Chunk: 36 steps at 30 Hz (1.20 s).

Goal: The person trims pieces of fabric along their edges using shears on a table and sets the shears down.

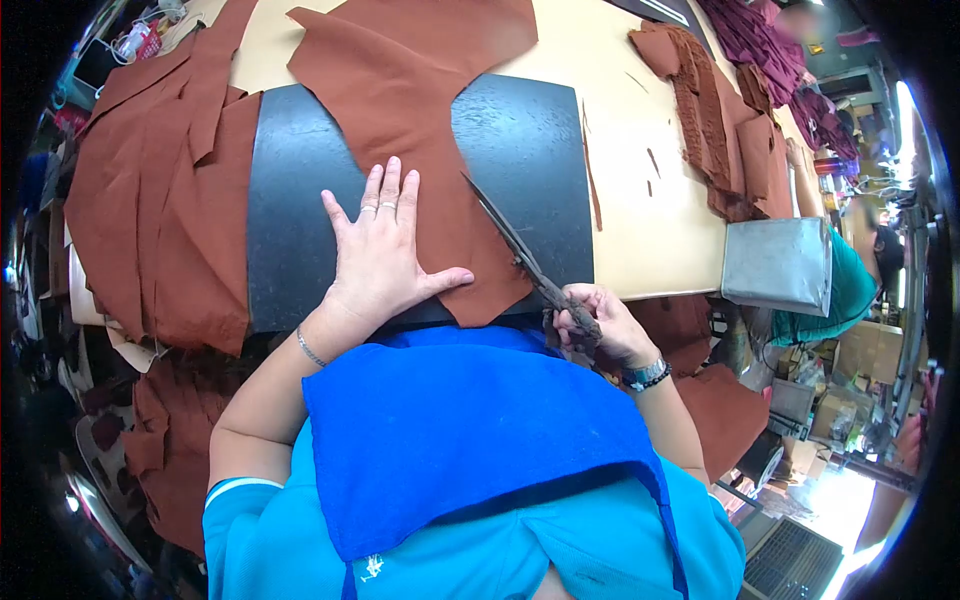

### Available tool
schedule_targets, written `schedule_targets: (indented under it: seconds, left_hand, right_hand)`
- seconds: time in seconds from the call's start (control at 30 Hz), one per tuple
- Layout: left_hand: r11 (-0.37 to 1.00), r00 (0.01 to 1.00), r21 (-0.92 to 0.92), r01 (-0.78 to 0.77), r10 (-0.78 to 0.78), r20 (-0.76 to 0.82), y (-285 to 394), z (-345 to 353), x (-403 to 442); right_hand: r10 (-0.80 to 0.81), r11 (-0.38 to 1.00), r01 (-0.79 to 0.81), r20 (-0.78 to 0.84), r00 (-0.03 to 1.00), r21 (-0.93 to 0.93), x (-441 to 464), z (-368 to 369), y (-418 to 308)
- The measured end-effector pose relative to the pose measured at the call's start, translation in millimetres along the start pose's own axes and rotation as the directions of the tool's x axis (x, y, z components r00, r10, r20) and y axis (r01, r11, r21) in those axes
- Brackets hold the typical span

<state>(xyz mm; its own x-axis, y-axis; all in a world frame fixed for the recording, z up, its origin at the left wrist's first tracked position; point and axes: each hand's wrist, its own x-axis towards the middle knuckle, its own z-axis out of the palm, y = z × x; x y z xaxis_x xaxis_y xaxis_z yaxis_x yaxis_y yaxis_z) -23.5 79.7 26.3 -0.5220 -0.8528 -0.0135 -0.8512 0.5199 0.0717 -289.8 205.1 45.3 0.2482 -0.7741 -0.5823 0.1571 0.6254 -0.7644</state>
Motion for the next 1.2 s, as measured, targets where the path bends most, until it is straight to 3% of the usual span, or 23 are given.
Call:
schedule_targets:
  seconds: [0.17,0.2,0.27,0.37,0.47,0.73,0.83,1.2]
  left_hand:
    - [1.0,0.989,0.001,-0.026,0.026,-0.145,-15,-4,20]
    - [0.999,0.998,-0.015,-0.045,0.044,-0.05,-20,-12,30]
    - [0.993,0.981,0.037,-0.111,0.115,-0.154,-33,-6,40]
    - [0.992,0.981,-0.026,-0.123,0.118,-0.151,-47,8,49]
    - [0.997,0.997,0.023,-0.072,0.072,0.008,-43,-5,48]
    - [1.0,0.998,-0.03,0.005,-0.006,-0.055,-41,3,37]
    - [1.0,0.999,-0.029,0.004,-0.005,-0.049,-39,5,32]
    - [0.999,0.998,-0.029,0.04,-0.041,-0.044,-35,4,23]
  right_hand:
    - [0.013,1.0,-0.013,0.002,1.0,-0.026,-7,-9,4]
    - [0.002,1.0,-0.002,0.003,1.0,-0.029,-7,-10,5]
    - [0.016,0.999,-0.016,-0.001,1.0,-0.042,-8,-10,1]
    - [0.008,0.991,-0.005,0.017,1.0,-0.135,1,-6,-12]
    - [0.031,0.986,-0.028,0.015,0.999,-0.163,11,-9,-16]
    - [0.029,0.984,-0.021,0.044,0.999,-0.179,6,-16,-23]
    - [0.093,0.968,-0.085,0.023,0.995,-0.237,14,-15,-31]
    - [-0.004,0.985,0.02,0.095,0.996,-0.172,24,-12,-31]
